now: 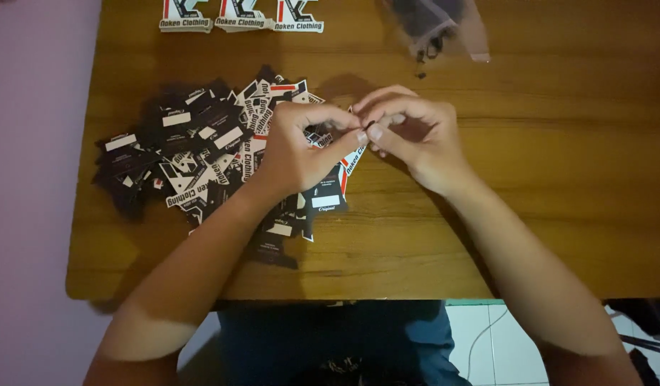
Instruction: Attaching plastic string fasteners to clothing tags by threading them through pre-punched holes.
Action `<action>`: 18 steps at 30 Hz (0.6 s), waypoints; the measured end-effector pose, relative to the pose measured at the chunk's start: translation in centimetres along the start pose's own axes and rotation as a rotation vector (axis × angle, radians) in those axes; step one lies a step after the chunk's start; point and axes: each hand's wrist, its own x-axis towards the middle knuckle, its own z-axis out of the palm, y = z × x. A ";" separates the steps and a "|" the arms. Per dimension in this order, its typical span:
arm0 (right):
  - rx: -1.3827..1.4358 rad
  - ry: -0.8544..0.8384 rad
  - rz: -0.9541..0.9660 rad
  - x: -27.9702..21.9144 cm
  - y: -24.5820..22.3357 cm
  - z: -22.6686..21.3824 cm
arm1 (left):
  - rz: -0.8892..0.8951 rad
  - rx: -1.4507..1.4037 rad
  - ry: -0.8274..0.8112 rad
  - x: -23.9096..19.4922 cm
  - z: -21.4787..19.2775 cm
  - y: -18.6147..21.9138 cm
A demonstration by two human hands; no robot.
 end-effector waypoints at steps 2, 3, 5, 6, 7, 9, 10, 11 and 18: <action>-0.012 -0.027 -0.009 0.0 -0.1 -0.3 | -0.003 -0.005 -0.024 0.0 -0.1 -0.3; -0.044 -0.048 -0.018 0.0 -0.2 -0.5 | 0.008 0.019 -0.020 0.0 -0.1 -0.6; -0.075 -0.072 -0.033 0.1 -0.1 -0.6 | 0.025 0.048 -0.015 0.1 -0.3 -0.8; -0.076 -0.081 -0.022 0.1 -0.1 -0.6 | 0.034 0.056 -0.014 0.1 -0.3 -0.7; -0.078 -0.090 -0.011 0.0 0.0 -0.6 | 0.043 0.064 -0.014 0.1 -0.2 -0.5; -0.101 -0.094 -0.006 -0.1 -0.2 -0.5 | 0.045 0.057 -0.019 0.1 -0.2 -0.2; -0.121 -0.101 -0.003 -0.1 -0.3 -0.4 | 0.047 0.054 -0.023 0.1 -0.2 0.0; -0.121 -0.102 -0.004 0.0 -0.2 -0.4 | 0.047 0.055 -0.022 0.1 -0.2 -0.1; -0.194 -0.098 -0.063 -0.2 -0.9 0.5 | 0.142 0.124 0.025 0.5 0.0 0.8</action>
